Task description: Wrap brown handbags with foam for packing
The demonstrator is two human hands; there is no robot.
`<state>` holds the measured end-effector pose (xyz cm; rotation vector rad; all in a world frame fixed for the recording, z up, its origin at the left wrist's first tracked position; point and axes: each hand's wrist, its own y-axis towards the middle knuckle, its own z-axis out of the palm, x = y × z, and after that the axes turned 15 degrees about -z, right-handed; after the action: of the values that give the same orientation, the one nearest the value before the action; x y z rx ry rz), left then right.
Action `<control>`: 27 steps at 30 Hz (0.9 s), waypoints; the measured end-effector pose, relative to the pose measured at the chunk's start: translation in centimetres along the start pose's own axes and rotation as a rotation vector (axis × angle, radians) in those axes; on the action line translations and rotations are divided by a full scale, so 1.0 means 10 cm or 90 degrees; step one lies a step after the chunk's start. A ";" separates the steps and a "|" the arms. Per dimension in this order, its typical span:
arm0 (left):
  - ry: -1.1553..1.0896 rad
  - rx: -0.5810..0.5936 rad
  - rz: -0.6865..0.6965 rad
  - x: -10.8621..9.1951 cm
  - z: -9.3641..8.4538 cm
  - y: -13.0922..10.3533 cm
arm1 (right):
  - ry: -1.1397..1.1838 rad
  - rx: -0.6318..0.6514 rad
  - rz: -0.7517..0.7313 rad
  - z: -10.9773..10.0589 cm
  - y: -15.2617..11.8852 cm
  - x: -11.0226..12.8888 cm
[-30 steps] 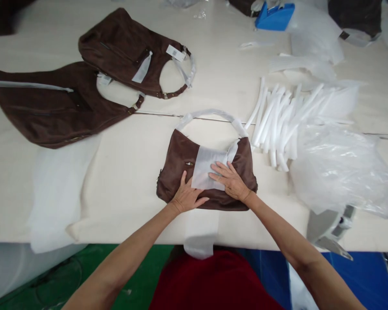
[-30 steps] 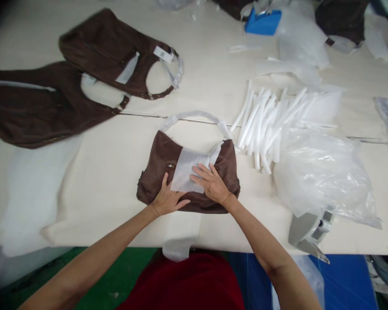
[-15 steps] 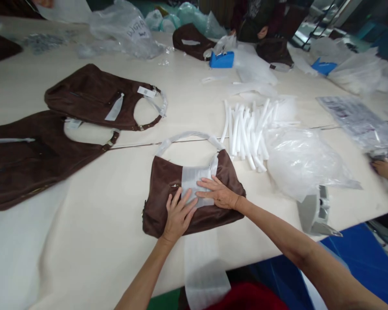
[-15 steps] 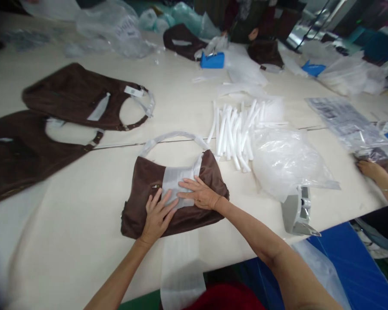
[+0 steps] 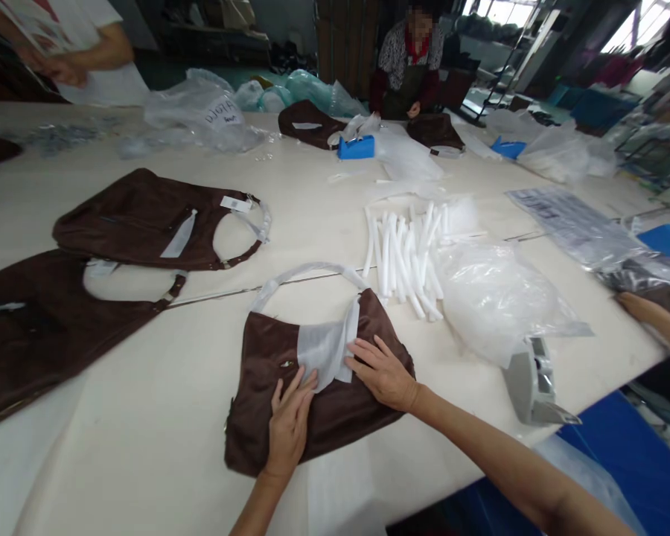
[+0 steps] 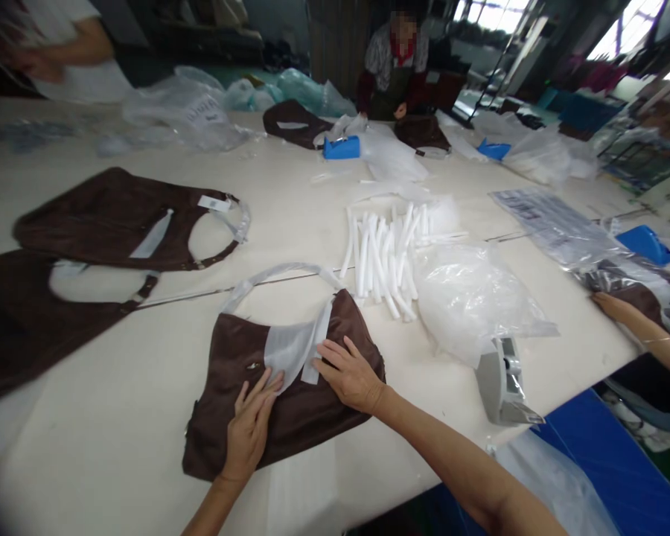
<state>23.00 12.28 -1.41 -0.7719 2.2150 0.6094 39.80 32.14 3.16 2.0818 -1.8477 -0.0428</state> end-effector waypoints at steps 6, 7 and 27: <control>-0.039 -0.070 0.002 -0.14 -0.04 0.02 | -0.041 -0.032 -0.083 0.06 0.31 0.02; -0.031 -0.083 0.021 -0.16 -0.05 0.03 | -0.048 -0.049 -0.090 0.09 0.38 0.03; 0.250 0.020 0.329 0.15 0.00 0.05 | 0.192 -0.094 0.041 -0.08 0.10 0.23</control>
<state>21.75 12.12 -2.45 -0.3091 2.8109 0.7083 39.42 29.99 4.68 1.8157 -1.6742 0.1395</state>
